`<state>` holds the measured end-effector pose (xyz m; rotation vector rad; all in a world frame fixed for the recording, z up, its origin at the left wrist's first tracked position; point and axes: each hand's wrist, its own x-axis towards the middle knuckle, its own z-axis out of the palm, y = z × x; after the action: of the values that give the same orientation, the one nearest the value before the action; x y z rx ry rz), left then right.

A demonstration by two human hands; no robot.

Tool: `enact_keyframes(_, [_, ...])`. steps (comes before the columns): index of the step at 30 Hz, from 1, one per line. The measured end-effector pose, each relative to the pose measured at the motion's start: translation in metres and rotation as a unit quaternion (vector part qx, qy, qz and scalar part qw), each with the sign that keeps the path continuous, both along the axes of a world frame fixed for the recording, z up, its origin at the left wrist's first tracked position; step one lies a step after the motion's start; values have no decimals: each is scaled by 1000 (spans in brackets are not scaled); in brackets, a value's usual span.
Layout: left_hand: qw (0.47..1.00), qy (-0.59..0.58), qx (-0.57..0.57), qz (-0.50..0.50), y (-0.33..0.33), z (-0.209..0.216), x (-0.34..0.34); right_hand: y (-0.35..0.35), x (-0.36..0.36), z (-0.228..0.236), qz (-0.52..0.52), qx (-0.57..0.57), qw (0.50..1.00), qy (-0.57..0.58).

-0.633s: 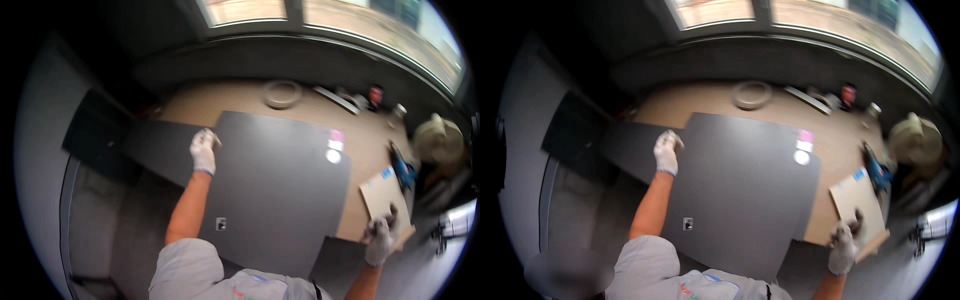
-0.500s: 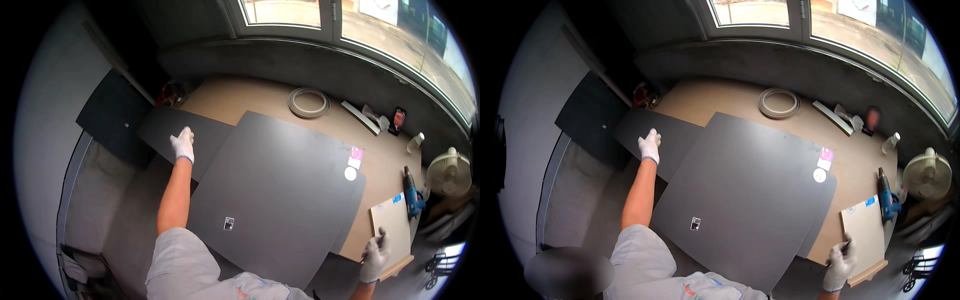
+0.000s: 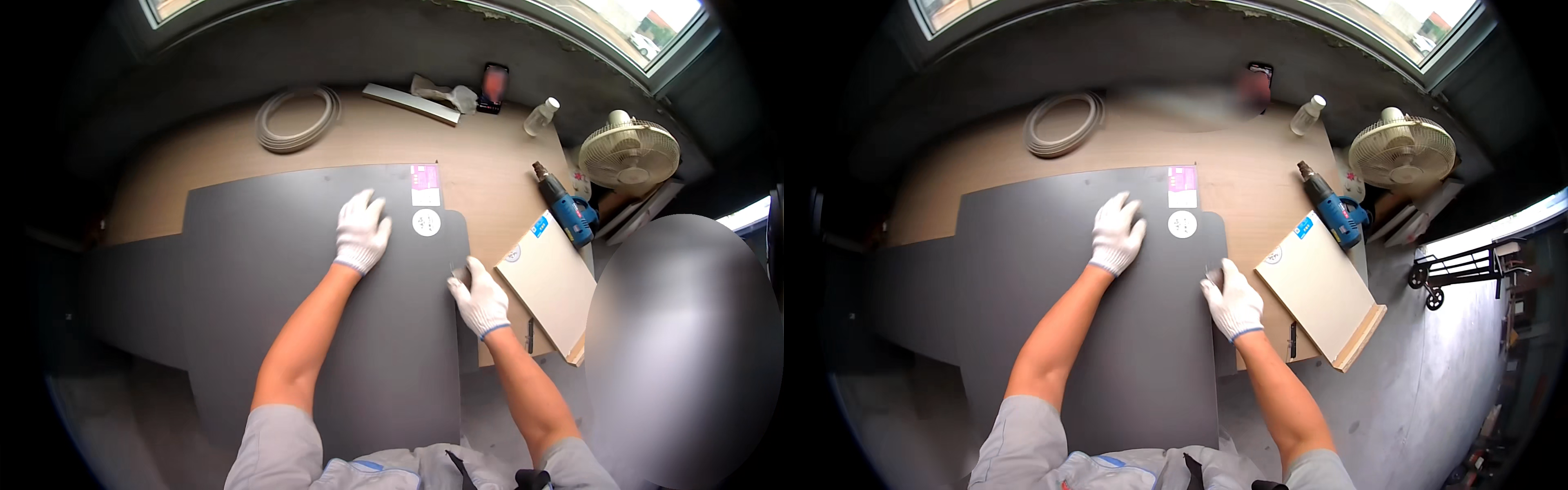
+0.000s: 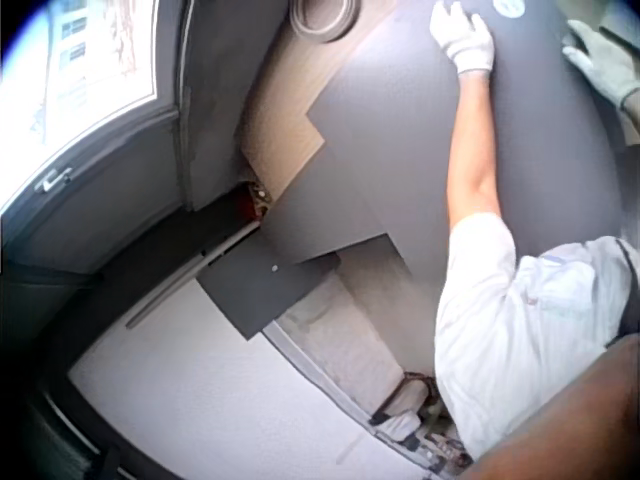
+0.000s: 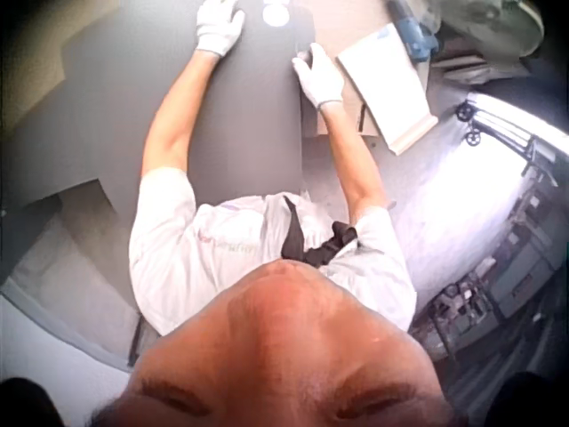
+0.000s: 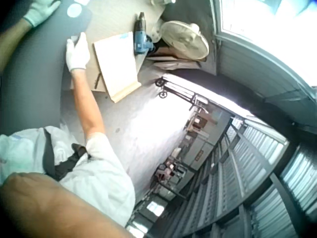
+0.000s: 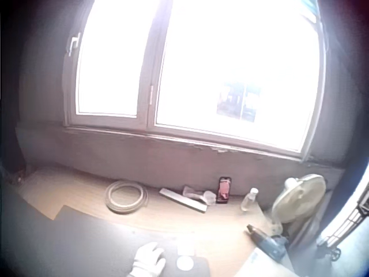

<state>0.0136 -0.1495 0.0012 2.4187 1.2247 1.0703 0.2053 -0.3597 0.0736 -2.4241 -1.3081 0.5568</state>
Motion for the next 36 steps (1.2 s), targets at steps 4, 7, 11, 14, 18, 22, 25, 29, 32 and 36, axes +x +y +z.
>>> enact_keyframes(4, [996, 23, 70, 52, 52, -10, 74, 58, 5, -13, -17, 56, 998, -2])
enact_keyframes(7, [995, 91, 14, 31, 81, -11, 95, 113, 16, -18, -12, 21, 999, -32])
enact_keyframes(11, [991, 121, -55, 20, 87, -8, 102, 162, 24, -14, -23, 39, 998, -36])
enact_keyframes(14, [990, 124, -58, 23, 90, -10, 100, 183, 29, -21, -30, 41, 997, -59])
enact_keyframes(18, [983, 161, -88, 16, 89, 4, 104, 201, 41, -16, -11, -16, 997, -70])
enact_keyframes(22, [972, 191, -134, 17, 95, 12, 103, 217, 46, -17, 1, -35, 996, -83])
enact_keyframes(25, [969, 203, -142, 20, 96, 15, 104, 223, 44, -12, 2, -54, 994, -92])
enact_keyframes(29, [968, 208, -137, 21, 95, 16, 106, 226, 45, -12, 5, -58, 994, -98])
enact_keyframes(32, [970, 204, -128, 21, 95, 14, 106, 230, 45, -12, -1, -57, 994, -98])
enact_keyframes(36, [975, 188, -120, 27, 94, 13, 107, 229, 47, -13, 6, -48, 994, -98])
